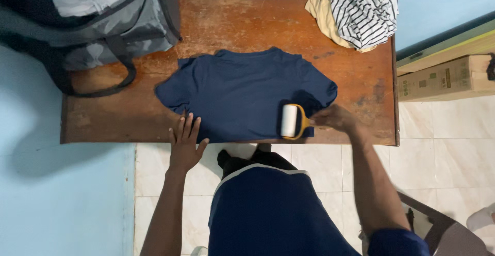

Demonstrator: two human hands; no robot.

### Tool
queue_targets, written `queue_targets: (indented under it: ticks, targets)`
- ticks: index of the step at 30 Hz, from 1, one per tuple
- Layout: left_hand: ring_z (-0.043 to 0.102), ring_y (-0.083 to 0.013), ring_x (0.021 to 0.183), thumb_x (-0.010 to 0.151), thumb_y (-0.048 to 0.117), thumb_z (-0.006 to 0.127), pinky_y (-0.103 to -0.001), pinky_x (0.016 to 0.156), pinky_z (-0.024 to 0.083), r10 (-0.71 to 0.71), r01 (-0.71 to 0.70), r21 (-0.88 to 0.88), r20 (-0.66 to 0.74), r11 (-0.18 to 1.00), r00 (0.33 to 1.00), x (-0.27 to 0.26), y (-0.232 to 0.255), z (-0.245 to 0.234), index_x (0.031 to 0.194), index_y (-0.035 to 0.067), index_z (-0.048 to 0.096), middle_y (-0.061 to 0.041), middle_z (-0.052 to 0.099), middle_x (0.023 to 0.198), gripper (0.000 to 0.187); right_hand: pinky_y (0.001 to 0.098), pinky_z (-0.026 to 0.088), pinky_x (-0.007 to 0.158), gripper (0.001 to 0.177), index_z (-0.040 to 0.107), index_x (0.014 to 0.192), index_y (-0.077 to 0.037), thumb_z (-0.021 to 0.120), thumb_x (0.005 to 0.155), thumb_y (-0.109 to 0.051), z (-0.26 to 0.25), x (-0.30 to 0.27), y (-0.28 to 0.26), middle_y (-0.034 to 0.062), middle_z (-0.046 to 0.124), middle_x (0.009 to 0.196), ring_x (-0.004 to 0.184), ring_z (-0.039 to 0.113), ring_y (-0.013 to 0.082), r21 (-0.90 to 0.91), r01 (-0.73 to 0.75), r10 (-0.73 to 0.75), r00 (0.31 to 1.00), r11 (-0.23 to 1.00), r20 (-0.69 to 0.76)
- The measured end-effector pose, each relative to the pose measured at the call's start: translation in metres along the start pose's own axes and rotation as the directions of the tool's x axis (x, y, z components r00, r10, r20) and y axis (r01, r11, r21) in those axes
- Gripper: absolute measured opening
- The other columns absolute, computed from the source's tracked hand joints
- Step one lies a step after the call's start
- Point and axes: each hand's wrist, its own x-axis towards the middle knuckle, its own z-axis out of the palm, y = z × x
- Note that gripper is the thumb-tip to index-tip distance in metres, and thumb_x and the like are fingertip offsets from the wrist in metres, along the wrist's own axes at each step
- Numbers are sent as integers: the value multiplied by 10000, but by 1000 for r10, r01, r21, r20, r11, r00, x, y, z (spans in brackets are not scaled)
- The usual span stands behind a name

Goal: The person uses a lint roller on a dark blue t-shirt laid on a wooden table, then folds it and places it into a gray duffel bag. The person repeats the process with a striped t-shirt, rolling, folding, and placing it into the bag.

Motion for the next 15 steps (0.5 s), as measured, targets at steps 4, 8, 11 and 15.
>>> queue_targets:
  ticks: [4, 8, 11, 15]
  targets:
    - [66, -301, 1571, 978, 550, 490, -668, 1207, 65, -23, 23, -23, 24, 999, 999, 2, 1, -2, 1598, 214, 276, -76, 133, 1704, 737, 361, 554, 821, 531, 785, 1172, -155, 715, 863, -581, 30, 13, -90, 63, 795, 997, 898, 721, 180, 155, 144, -159, 983, 977, 91]
    - [99, -311, 1579, 974, 524, 507, -638, 1225, 107, 12, -19, -130, -58, 991, 998, -8, -5, -7, 1586, 207, 316, -99, 145, 1703, 715, 392, 570, 723, 549, 800, 1140, -158, 691, 839, -603, 72, 14, -168, 101, 793, 862, 759, 736, 225, 184, 142, -144, 990, 973, -4]
    - [130, -317, 1568, 991, 532, 500, -641, 1218, 122, -17, 0, -131, -132, 991, 991, -14, -19, -11, 1600, 203, 321, -110, 156, 1704, 715, 385, 572, 714, 548, 816, 1097, -157, 699, 829, -620, 57, 20, -170, 94, 791, 837, 745, 732, 220, 100, 89, -94, 995, 991, 46]
    - [144, -311, 1570, 994, 539, 504, -648, 1221, 104, -84, 78, -65, -91, 995, 992, -36, -42, -10, 1615, 204, 285, -76, 166, 1707, 739, 421, 570, 716, 527, 847, 1033, -148, 713, 829, -616, 23, 10, -119, 135, 772, 799, 743, 727, 261, -30, 47, -43, 991, 998, 123]
